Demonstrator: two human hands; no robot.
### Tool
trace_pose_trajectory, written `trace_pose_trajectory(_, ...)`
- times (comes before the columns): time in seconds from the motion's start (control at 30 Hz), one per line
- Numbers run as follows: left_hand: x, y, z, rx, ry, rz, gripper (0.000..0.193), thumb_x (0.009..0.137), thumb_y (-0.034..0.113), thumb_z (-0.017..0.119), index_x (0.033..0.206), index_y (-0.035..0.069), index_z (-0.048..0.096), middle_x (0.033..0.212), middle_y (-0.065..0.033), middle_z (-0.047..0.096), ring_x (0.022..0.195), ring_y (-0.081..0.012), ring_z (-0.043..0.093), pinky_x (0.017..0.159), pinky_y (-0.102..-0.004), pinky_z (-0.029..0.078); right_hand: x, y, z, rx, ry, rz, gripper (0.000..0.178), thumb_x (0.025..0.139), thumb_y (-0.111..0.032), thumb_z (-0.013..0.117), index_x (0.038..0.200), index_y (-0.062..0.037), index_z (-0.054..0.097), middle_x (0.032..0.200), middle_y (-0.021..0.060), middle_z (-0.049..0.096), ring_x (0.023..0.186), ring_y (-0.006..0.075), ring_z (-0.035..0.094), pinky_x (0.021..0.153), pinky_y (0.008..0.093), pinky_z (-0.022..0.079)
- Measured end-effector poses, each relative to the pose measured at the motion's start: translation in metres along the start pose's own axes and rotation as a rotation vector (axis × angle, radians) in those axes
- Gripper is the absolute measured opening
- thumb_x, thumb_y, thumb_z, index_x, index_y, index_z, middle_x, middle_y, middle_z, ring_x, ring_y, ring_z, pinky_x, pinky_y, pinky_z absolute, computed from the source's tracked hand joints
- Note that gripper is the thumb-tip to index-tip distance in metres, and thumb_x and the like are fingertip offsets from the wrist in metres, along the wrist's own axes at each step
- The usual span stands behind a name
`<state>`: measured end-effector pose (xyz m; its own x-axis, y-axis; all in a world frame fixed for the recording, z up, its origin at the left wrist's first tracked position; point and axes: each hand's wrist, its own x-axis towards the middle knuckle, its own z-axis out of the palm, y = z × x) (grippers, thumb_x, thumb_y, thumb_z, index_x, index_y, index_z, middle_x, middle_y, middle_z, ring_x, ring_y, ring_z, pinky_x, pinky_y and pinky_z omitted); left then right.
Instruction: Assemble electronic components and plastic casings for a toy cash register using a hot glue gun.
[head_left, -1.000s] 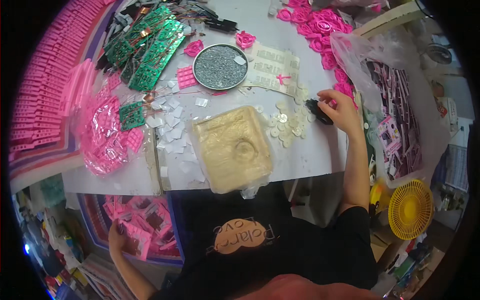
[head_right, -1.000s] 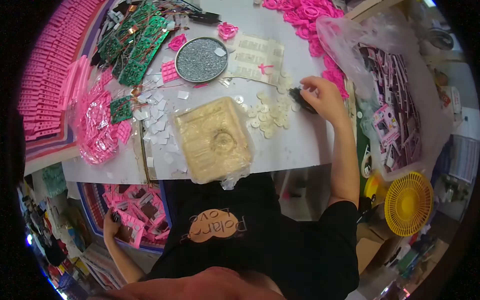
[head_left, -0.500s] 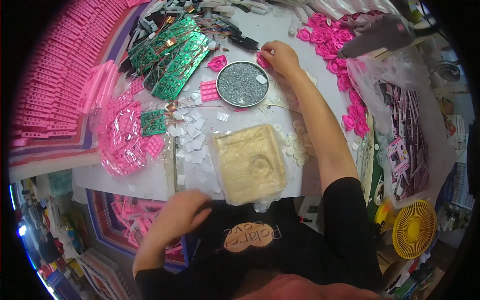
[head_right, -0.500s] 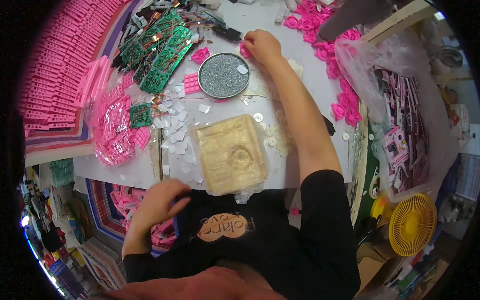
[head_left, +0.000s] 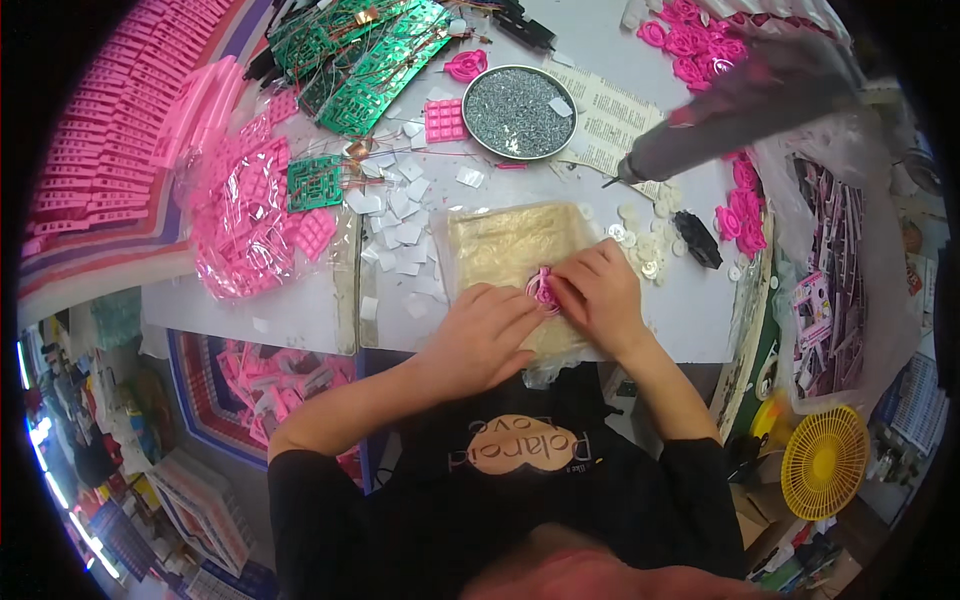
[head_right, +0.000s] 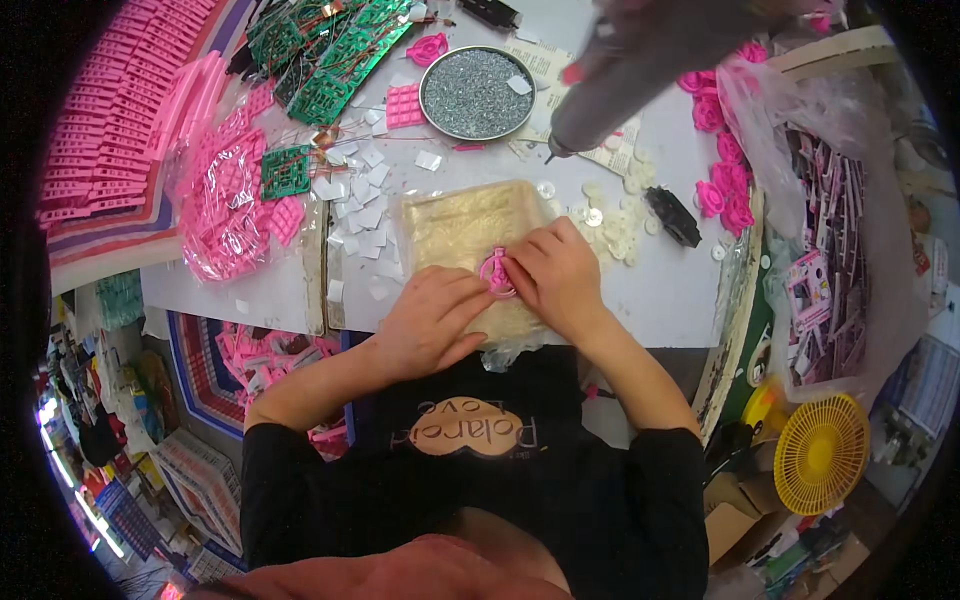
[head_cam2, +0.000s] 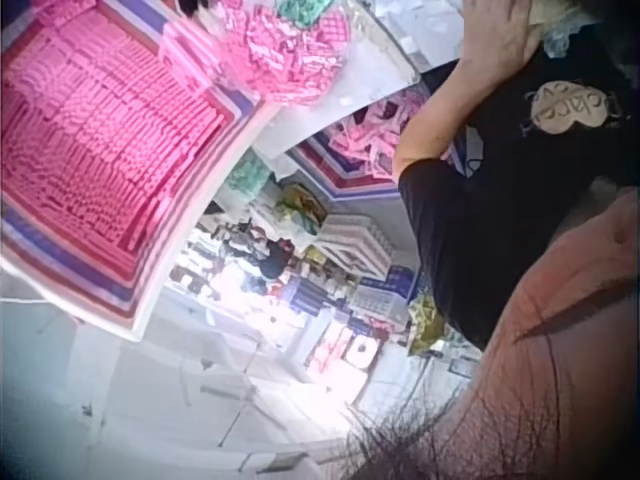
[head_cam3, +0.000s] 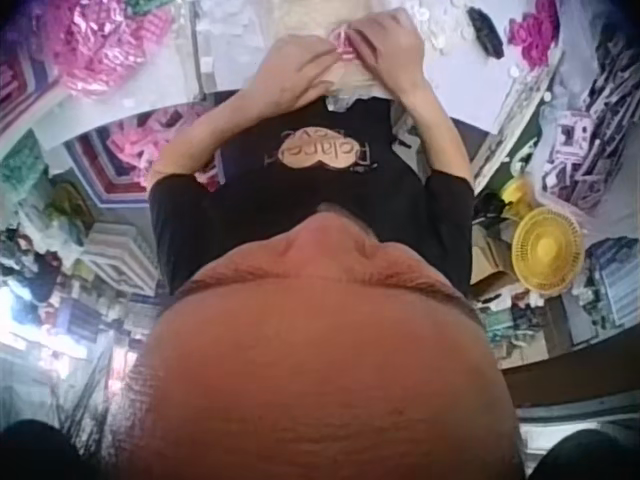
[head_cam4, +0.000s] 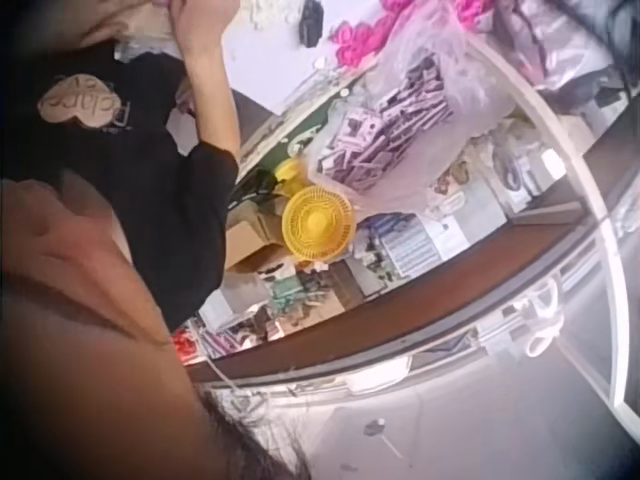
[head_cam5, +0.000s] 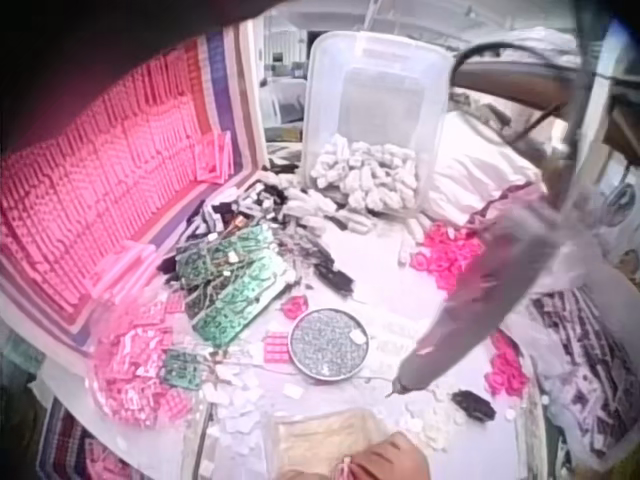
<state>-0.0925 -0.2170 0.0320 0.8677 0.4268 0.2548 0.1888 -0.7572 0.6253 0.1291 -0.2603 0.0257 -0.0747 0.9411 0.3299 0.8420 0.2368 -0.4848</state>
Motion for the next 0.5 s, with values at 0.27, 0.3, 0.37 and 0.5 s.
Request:
trace_pose_trajectory(0.27, -0.01, 0.004, 0.024, 0.262, -0.151, -0.027, 0.06, 0.083, 0.041, 0.071, 0.129, 0.003, 0.059, 0.128, -0.0109, 0.057, 0.129, -0.0258, 0.047, 0.108, -0.0539, 0.033, 0.016, 0.005, -0.004, -0.155, -0.286, -0.078, 0.013, 0.077, -0.016, 0.072, 0.088, -0.0109, 0.067, 0.082, 0.0065, 0.066, 0.079, 0.0306, 0.057, 0.069, 0.0441, 0.046)
trace_pose_trajectory(0.3, -0.011, -0.001, 0.023, 0.275, -0.157, -0.03, 0.062, 0.083, 0.042, 0.07, 0.13, 0.003, 0.059, 0.128, -0.0111, 0.057, 0.13, -0.0257, 0.047, 0.108, -0.0546, 0.032, 0.019, 0.005, -0.002, -0.131, -0.291, -0.074, 0.014, 0.077, -0.015, 0.071, 0.089, -0.0105, 0.067, 0.081, 0.0076, 0.066, 0.079, 0.0315, 0.057, 0.069, 0.0444, 0.046)
trace_pose_trajectory(0.37, -0.006, -0.003, -0.004, 0.063, -0.247, -0.041, 0.062, 0.083, 0.037, 0.073, 0.132, 0.003, 0.057, 0.13, -0.013, 0.056, 0.132, -0.0269, 0.047, 0.112, -0.0509, 0.032, 0.021, 0.004, -0.001, -0.086, -0.282, -0.095, 0.014, 0.077, -0.014, 0.071, 0.089, -0.0096, 0.067, 0.081, 0.0092, 0.067, 0.079, 0.0328, 0.057, 0.07, 0.0449, 0.046)
trace_pose_trajectory(0.5, 0.012, -0.046, -0.109, -0.563, -0.176, -0.311, 0.058, 0.085, 0.027, 0.075, 0.135, 0.006, 0.056, 0.136, -0.0161, 0.058, 0.128, -0.03, 0.053, 0.111, -0.0441, 0.038, 0.022, -0.005, -0.02, 0.058, -0.293, -0.01, 0.018, 0.077, -0.011, 0.074, 0.093, -0.007, 0.067, 0.08, 0.0096, 0.066, 0.075, 0.0321, 0.057, 0.069, 0.0425, 0.046)
